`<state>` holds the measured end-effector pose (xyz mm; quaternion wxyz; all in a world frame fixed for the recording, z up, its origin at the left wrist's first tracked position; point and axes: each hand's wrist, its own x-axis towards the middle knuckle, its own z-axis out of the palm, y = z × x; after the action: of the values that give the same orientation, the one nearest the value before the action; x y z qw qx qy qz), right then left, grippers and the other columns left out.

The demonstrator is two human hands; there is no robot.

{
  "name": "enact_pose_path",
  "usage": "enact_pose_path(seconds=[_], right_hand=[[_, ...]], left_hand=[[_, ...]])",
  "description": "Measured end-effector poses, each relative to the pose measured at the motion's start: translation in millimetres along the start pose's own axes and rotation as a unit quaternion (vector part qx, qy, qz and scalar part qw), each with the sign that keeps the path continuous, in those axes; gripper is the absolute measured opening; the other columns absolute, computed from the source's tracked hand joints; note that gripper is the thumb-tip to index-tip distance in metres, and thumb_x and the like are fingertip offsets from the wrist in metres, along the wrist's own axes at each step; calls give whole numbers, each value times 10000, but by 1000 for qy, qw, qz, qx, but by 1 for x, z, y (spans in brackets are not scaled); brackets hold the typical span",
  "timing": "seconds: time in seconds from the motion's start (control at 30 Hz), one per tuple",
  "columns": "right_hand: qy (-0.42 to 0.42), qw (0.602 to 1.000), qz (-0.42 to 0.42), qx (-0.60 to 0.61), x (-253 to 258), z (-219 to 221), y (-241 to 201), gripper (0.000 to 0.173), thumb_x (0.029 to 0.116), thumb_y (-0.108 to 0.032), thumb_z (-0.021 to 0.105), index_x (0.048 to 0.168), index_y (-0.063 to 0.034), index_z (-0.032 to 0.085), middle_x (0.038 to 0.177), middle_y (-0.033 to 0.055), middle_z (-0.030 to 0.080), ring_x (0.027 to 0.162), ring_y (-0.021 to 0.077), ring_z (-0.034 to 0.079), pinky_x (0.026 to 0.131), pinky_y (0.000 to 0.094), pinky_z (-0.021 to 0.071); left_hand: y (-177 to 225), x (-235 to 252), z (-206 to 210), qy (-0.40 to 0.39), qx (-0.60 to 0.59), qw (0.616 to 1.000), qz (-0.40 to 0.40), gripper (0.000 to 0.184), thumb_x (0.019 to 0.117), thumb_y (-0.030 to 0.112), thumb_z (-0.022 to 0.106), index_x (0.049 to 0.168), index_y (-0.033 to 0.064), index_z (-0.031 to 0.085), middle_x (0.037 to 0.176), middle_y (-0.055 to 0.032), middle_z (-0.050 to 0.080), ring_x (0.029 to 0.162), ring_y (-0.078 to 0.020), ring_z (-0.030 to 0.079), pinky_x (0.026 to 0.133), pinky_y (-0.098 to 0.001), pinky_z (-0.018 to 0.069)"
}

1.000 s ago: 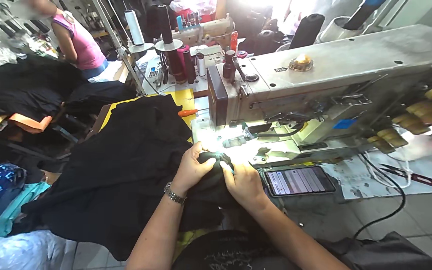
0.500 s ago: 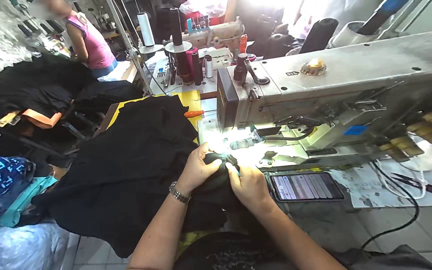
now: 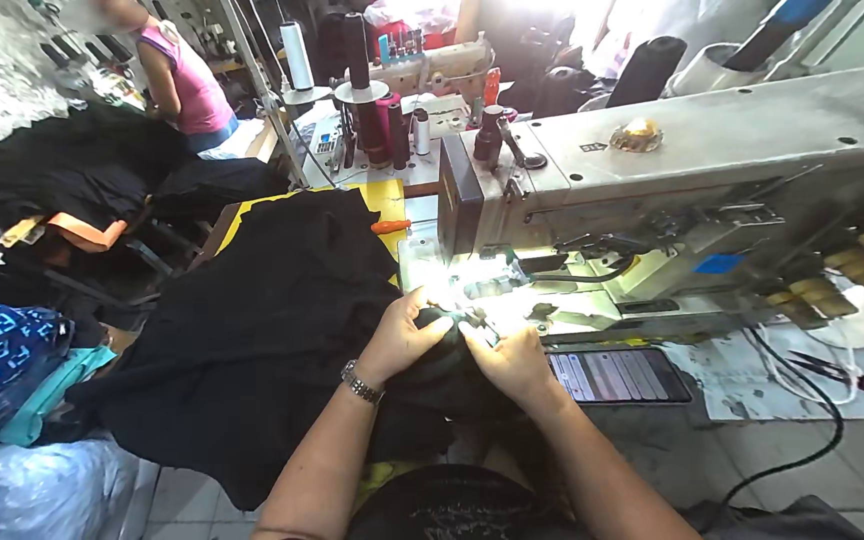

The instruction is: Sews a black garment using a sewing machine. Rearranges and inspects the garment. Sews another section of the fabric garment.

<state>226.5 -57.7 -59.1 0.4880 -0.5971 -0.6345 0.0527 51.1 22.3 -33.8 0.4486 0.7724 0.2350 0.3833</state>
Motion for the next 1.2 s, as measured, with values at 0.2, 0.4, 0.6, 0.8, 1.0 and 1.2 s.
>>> enact_pose_path(seconds=[0.2, 0.4, 0.6, 0.8, 1.0, 1.2], right_hand=[[-7, 999, 33, 28, 4, -9, -8, 187, 903, -186, 602, 934, -51, 729, 790, 39, 662, 697, 75, 602, 653, 241, 515], [15, 999, 31, -18, 6, -2, -14, 161, 852, -111, 599, 894, -52, 742, 802, 69, 687, 726, 135, 650, 666, 290, 546], [47, 996, 46, -59, 9, -6, -8, 230, 941, -236, 677, 1015, -25, 730, 941, 114, 712, 818, 191, 701, 756, 355, 599], [76, 996, -8, -40, -12, -10, -13, 351, 991, -321, 583, 1112, -11, 695, 939, 115, 699, 759, 173, 668, 648, 326, 570], [21, 994, -5, -106, -16, 0, -14, 369, 1008, -332, 535, 1138, -48, 733, 962, 98, 752, 785, 208, 732, 645, 375, 595], [-3, 989, 9, -146, -15, 0, -17, 343, 997, -297, 537, 1129, -71, 758, 959, 98, 754, 791, 241, 743, 645, 415, 604]], left_hand=[[-1, -1, 6, 50, 22, 998, -29, 126, 899, 77, 690, 1014, 37, 656, 915, -31, 711, 883, -108, 688, 820, -313, 586], [-3, -2, 17, 118, 50, 991, -36, 213, 859, 54, 694, 1042, 59, 585, 813, -7, 646, 758, -97, 641, 703, -276, 557], [1, 2, 5, 75, 32, 995, -61, 155, 922, 73, 684, 1061, 51, 619, 866, -21, 708, 833, -94, 691, 790, -293, 584], [-1, 3, 6, 61, 24, 997, -27, 104, 942, 65, 640, 1041, 33, 652, 931, -35, 713, 898, -112, 689, 844, -313, 582], [0, 3, 7, 54, 30, 998, -25, 96, 955, 67, 630, 1038, 29, 661, 951, -41, 714, 924, -116, 688, 855, -313, 580], [-2, 2, 5, 52, 19, 998, -26, 97, 961, 81, 633, 1039, 31, 660, 950, -50, 703, 918, -128, 681, 849, -322, 579]])
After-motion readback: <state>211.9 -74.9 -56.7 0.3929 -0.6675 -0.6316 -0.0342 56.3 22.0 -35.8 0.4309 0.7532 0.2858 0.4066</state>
